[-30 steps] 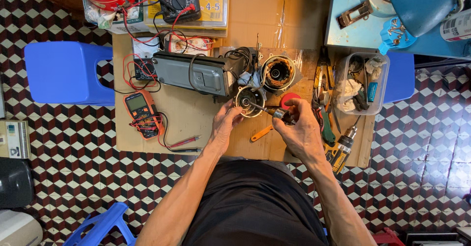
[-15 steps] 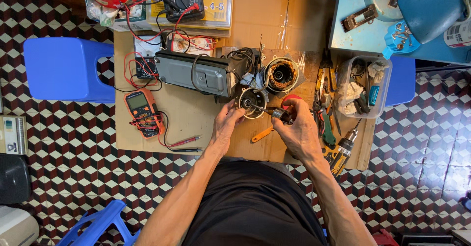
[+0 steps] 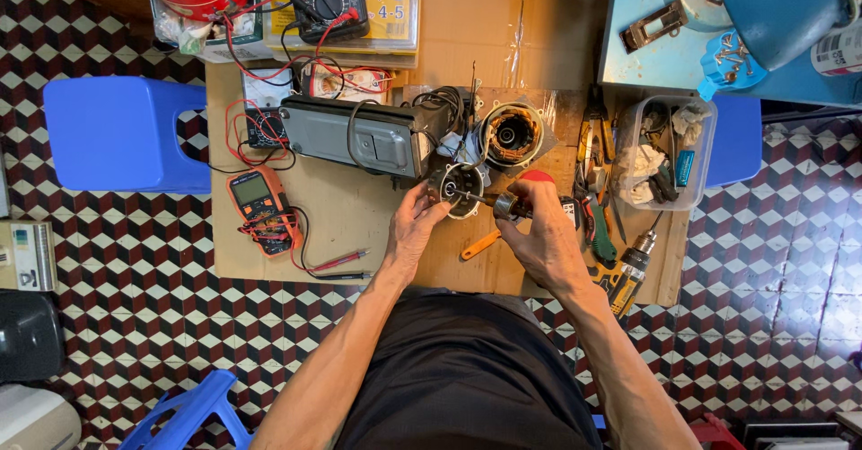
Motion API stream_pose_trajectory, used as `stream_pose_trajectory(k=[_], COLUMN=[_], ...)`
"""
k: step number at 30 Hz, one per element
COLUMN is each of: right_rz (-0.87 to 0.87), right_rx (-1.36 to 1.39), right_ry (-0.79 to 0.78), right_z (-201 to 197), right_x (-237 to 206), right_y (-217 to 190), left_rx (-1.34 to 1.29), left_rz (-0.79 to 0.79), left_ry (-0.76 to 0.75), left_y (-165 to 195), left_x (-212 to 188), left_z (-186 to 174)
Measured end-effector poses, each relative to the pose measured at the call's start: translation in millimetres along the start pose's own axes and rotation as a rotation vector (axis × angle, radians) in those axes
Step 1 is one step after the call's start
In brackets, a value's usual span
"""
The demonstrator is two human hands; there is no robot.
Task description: The person disassembles a small motor, applies liquid from a bottle into the motor housing, and reassembles the motor using a screwdriver. The person handles the motor housing, rotor, and a bottle of liquid, then uses a screwdriver to tighten screws.
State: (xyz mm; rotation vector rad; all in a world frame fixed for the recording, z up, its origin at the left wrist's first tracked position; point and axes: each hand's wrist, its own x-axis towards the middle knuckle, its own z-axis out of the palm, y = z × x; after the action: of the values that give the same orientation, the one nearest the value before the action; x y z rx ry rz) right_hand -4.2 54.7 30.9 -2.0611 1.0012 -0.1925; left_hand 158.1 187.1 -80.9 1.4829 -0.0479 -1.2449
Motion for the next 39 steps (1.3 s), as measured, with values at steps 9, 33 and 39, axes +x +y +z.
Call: stream_pose_trajectory(k=[9,33,39], right_rz=[0.036,0.517,0.367], right_rx=[0.045,0.581,0.65], right_ry=[0.064,-0.001,-0.038], right_z=[8,72,90], right_x=[6,33,37], right_y=[0,46,60], left_rx=[0.048,0.08,0.124], left_rz=[0.037,0.18,0.178], left_ry=[0.01,0.055,0.077], left_y=[-12,-17,-28], left_x=[1,6,13], left_z=[3,11,11])
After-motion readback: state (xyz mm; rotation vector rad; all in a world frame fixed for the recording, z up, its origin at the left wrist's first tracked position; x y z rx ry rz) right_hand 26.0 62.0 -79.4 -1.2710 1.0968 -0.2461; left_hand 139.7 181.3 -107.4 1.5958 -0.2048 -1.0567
